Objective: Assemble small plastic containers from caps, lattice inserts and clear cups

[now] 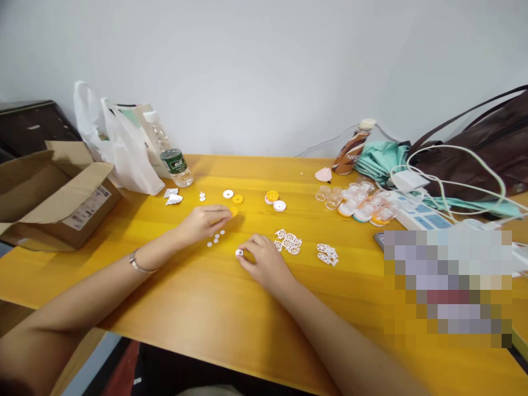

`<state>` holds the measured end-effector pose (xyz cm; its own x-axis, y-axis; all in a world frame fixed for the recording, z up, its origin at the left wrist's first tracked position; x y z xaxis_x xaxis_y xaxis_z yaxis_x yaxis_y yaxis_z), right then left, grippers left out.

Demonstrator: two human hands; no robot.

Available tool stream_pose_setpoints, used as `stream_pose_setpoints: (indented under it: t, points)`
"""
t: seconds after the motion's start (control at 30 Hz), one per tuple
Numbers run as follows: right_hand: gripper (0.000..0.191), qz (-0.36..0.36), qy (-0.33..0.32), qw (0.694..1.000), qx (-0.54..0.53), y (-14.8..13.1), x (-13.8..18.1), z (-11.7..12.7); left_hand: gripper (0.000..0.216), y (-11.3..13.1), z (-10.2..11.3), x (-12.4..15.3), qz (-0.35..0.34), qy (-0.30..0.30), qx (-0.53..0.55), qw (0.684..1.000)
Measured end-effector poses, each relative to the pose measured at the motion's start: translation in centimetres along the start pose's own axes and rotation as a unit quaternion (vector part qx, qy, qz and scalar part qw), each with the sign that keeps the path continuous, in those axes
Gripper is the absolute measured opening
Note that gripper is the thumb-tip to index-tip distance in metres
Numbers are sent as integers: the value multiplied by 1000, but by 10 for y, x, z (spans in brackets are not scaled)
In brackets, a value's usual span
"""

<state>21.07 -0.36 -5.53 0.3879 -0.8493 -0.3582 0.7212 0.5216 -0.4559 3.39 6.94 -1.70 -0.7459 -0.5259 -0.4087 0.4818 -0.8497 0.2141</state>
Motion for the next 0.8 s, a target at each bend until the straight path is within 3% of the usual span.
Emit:
stream_pose_setpoints:
  t: [0.13,0.27,0.43,0.63,0.8]
  points:
    - [5,1,-8,1000,-15,2,-1,0,19,44,8,21,-135,22,68,988]
    - [13,-19,-17,999,-34,5,-1,0,21,60,3,37,-196,16,42,980]
    - [33,-20,10,998,-62,7,1,1,19,51,-6,36,-196,2,51,979]
    - [40,4,-23,999,-39,7,3,5,18,49,-11,33,-199,-37,80,976]
    - [36,2,-34,999,-39,5,1,7,19,47,-6,33,-147,38,170,974]
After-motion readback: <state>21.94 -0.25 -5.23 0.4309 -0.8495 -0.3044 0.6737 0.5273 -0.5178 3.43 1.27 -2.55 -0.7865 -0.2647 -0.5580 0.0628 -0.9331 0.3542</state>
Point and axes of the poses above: each hand's wrist, its own x-axis away from the middle knuckle, its own z-axis out of the back of the hand, y = z × x, the point moved 2 cm from there along -x, towards the middle knuckle, and after that the axes turned 7 degrees about x, right-handed, at the moved point
